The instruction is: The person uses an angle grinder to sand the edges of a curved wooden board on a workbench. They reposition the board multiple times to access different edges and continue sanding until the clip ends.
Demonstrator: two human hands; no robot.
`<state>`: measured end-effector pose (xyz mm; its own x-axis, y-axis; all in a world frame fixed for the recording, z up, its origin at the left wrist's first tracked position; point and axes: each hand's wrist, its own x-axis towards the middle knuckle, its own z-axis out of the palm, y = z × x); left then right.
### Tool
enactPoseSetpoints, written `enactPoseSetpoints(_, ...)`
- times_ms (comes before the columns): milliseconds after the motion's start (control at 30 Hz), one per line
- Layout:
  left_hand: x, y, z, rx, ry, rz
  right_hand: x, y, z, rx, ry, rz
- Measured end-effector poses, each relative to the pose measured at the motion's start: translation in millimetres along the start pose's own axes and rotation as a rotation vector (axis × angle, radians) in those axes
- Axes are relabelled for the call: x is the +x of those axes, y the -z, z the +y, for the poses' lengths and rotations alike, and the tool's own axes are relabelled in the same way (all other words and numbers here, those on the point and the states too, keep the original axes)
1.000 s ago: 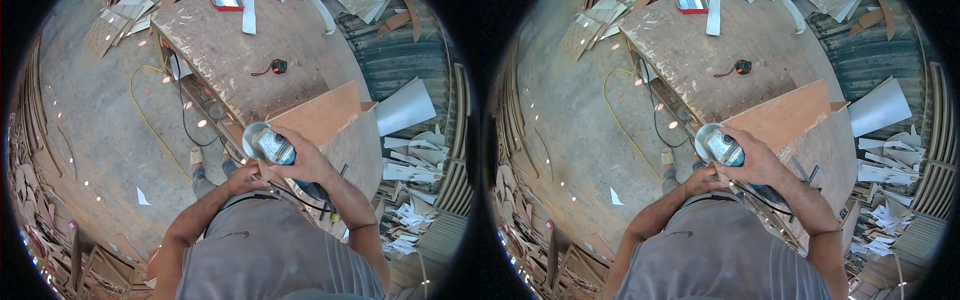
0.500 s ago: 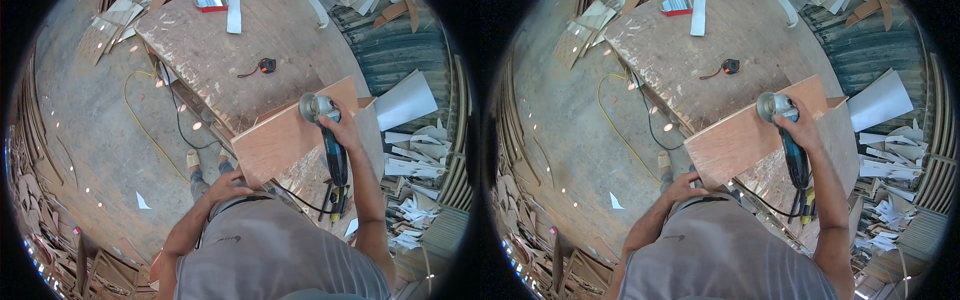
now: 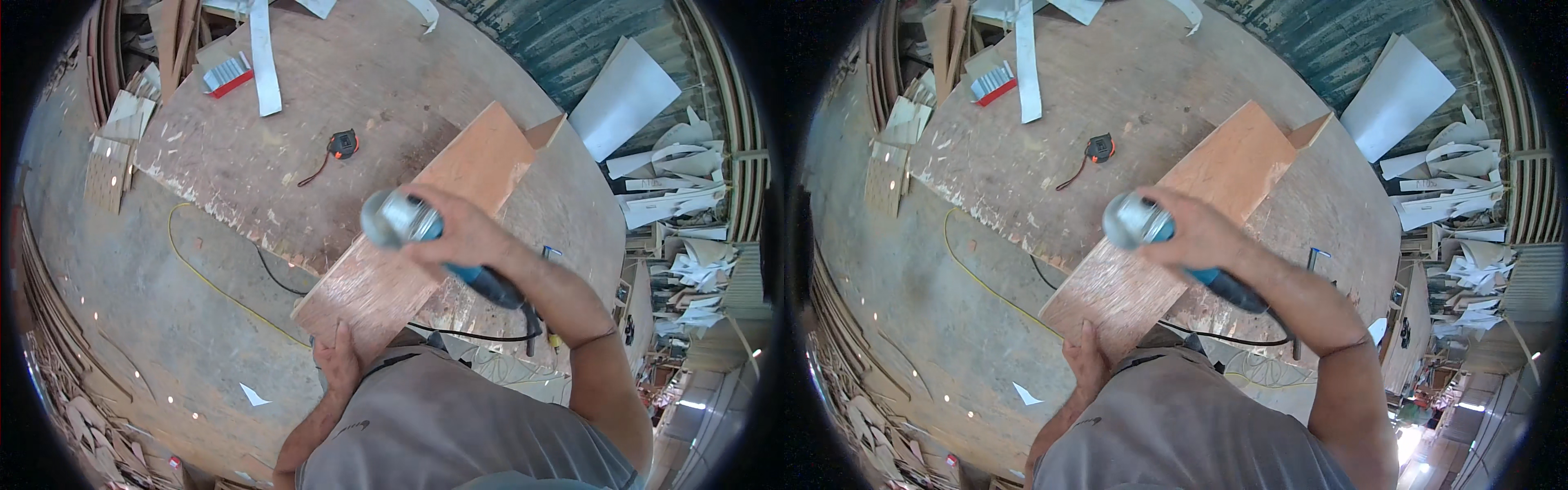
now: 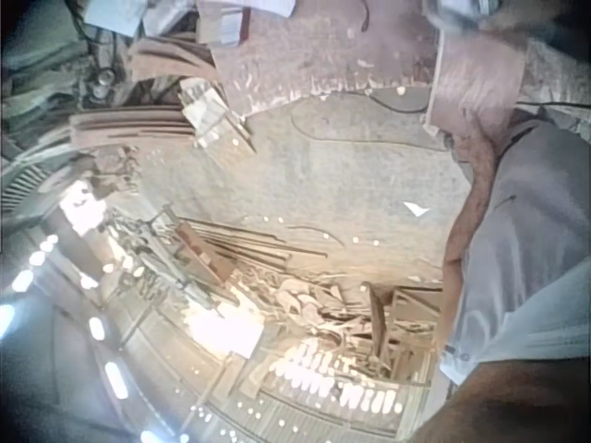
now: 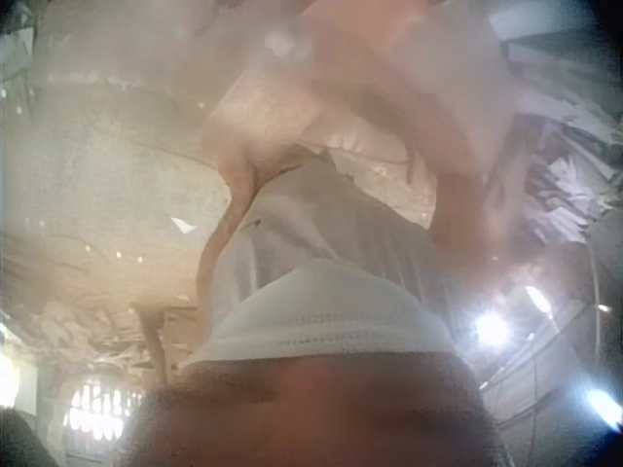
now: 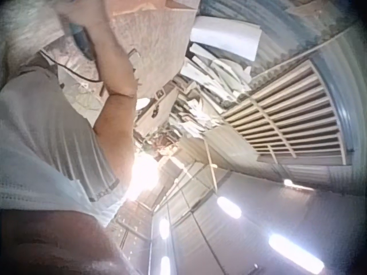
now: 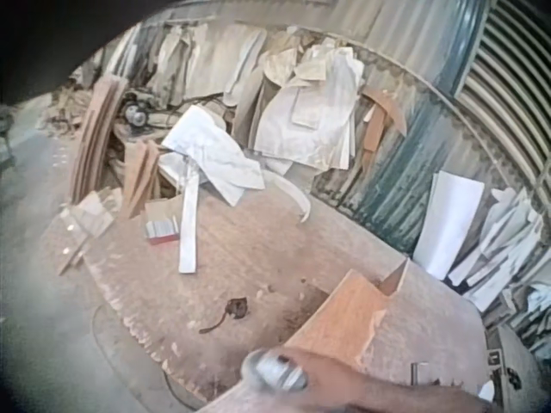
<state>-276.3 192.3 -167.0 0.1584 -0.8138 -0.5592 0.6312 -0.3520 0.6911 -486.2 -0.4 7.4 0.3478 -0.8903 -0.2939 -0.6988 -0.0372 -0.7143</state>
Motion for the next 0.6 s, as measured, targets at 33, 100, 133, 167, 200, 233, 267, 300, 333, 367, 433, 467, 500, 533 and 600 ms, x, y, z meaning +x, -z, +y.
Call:
enactPoseSetpoints(33,-1,1,1,0.013,0.001,0.003,4,19,9,0.034,-0.044,0.024)
enactPoseSetpoints(100,-1,5,-1,0.041,-0.004,-0.008,7,52,41,-0.035,-0.065,0.148)
enactPoseSetpoints(133,-1,9,-4,0.064,-0.009,-0.020,10,70,58,-0.053,-0.143,0.195)
enactPoseSetpoints(167,-3,12,-4,0.086,-0.020,-0.029,16,86,74,-0.071,-0.216,0.241)
enactPoseSetpoints(200,-4,12,-3,0.121,-0.018,-0.018,21,103,92,-0.073,-0.218,0.267)
enactPoseSetpoints(233,-5,11,0,0.156,-0.023,-0.005,27,119,109,-0.072,-0.214,0.294)
enactPoseSetpoints(267,-5,9,3,0.191,-0.024,0.001,28,134,123,-0.074,-0.216,0.327)
enactPoseSetpoints(300,-5,2,14,0.153,0.018,0.026,28,145,130,-0.018,-0.288,0.386)
enactPoseSetpoints(333,-6,-9,31,0.117,0.061,0.047,23,155,135,0.038,-0.364,0.448)
enactPoseSetpoints(367,-5,-19,41,0.082,0.106,0.064,13,163,140,0.096,-0.442,0.511)
enactPoseSetpoints(433,3,-38,51,0.151,0.032,0.099,-22,168,166,0.098,-0.400,0.706)
enactPoseSetpoints(467,4,-45,55,0.183,-0.008,0.116,-42,168,178,0.099,-0.377,0.805)
enactPoseSetpoints(500,5,-44,55,0.227,-0.061,0.110,-60,157,174,0.122,-0.374,0.875)
enactPoseSetpoints(533,9,-39,51,0.268,-0.121,0.104,-76,140,161,0.164,-0.356,0.929)
enactPoseSetpoints(600,16,-33,48,0.338,-0.241,0.060,-116,106,140,0.261,-0.321,1.033)
